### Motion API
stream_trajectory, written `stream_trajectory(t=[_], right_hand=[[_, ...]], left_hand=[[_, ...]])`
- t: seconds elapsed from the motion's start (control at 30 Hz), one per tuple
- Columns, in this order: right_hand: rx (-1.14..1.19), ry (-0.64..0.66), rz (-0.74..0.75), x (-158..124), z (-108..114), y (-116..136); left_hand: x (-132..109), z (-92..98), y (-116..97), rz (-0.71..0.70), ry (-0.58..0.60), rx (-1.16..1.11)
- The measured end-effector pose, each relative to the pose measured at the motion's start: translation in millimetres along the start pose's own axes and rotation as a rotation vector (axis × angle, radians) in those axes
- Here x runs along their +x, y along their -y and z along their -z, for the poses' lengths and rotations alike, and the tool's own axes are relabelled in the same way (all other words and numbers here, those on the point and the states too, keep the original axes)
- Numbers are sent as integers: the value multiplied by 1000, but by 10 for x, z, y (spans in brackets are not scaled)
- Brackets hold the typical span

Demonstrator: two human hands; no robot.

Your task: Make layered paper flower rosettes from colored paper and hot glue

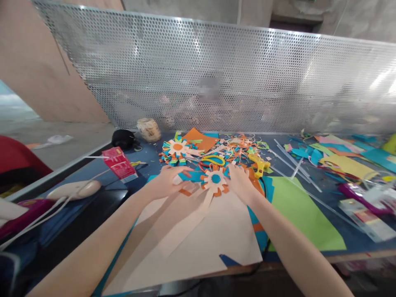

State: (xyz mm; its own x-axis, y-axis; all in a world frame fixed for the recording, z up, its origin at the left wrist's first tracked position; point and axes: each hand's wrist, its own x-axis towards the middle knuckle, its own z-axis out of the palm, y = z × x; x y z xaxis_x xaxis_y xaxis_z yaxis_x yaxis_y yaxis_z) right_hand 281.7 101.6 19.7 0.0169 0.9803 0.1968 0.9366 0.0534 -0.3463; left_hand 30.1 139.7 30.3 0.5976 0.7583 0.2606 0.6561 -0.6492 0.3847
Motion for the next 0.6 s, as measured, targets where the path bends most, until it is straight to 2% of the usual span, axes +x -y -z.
stream_trajectory(t=[0.13, 0.3, 0.4, 0.6], right_hand=[[152, -21, 23, 46, 30, -49], [257, -81, -35, 55, -11, -107], [285, -102, -60, 46, -39, -97], [404, -107, 8, 3, -4, 26]], left_hand=[[-16, -52, 37, -44, 81, 121], [12, -123, 3, -50, 29, 132], [28, -170, -58, -4, 8, 93], [50, -276, -193, 153, -49, -120]])
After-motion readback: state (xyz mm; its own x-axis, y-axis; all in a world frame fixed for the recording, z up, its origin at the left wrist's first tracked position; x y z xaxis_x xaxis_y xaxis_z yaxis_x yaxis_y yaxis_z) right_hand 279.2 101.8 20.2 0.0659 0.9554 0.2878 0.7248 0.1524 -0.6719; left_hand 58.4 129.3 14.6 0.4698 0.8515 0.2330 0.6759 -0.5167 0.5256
